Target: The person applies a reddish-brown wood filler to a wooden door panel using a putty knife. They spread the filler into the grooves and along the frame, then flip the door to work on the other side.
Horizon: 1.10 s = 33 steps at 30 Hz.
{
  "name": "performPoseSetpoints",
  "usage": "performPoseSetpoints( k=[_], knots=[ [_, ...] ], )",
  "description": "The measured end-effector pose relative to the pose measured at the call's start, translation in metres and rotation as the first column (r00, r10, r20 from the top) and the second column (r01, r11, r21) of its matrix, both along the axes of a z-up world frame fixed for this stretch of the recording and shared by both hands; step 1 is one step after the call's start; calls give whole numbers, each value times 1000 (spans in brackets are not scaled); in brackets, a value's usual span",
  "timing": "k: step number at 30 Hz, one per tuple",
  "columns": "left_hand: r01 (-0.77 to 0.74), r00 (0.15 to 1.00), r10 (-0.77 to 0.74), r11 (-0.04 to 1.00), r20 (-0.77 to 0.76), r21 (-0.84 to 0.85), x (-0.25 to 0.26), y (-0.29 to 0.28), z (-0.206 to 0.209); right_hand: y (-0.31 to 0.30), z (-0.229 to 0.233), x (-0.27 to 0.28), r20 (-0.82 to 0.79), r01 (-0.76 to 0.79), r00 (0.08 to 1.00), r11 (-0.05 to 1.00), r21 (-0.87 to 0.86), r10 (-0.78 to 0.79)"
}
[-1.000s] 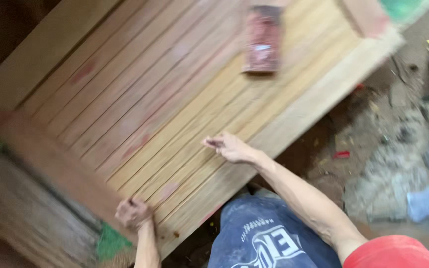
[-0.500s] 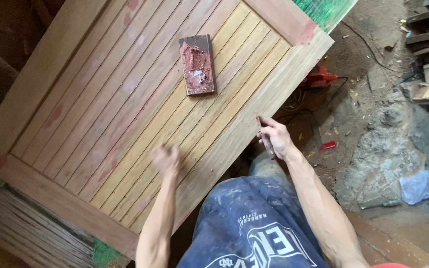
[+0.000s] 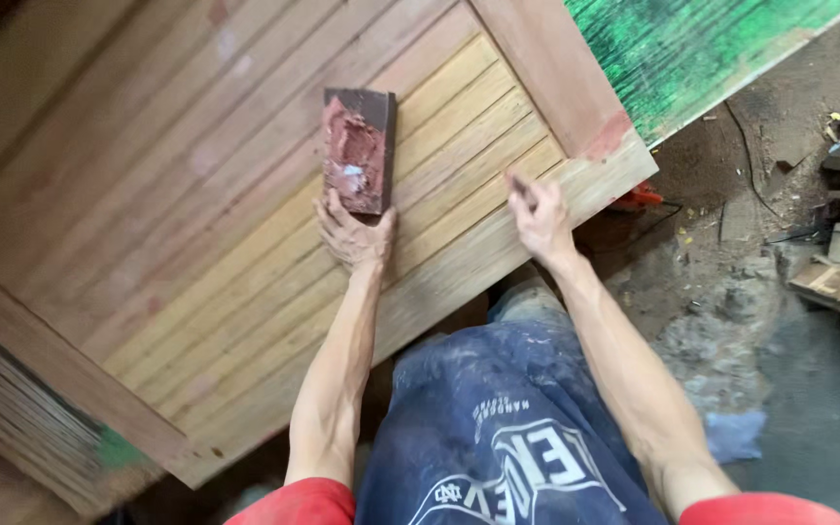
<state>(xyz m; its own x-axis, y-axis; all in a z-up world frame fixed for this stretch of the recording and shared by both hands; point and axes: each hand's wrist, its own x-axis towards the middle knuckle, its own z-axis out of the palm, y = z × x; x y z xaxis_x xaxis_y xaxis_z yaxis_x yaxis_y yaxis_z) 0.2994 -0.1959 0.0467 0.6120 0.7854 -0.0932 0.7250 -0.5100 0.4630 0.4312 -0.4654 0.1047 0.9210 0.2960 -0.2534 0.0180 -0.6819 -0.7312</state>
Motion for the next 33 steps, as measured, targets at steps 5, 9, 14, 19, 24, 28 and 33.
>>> performPoseSetpoints(
  k=[5,9,14,19,24,28,33],
  knots=[
    [-51,991,26,982,133,184,-5,-9,-11,-3,-42,71,243,-216,944,974,-62,225],
    [-71,996,59,977,65,203,-5,-10,-11,0,-43,91,337,-337,871,934,-117,357],
    [-47,997,32,973,68,226,-4,-7,-10,25,-27,95,246,-354,866,881,-316,436],
    [-24,983,-27,962,183,273,-4,6,-12,46,-3,103,18,-456,871,822,-340,491],
    [-5,987,-35,968,156,251,-6,21,-8,72,-12,62,158,-536,819,834,-131,551],
    [-13,976,-60,946,212,325,-1,26,-13,86,-12,33,191,-486,844,866,-120,501],
    [6,973,-76,951,217,309,-8,30,-23,104,-13,33,240,-478,828,861,-172,507]
  ],
)
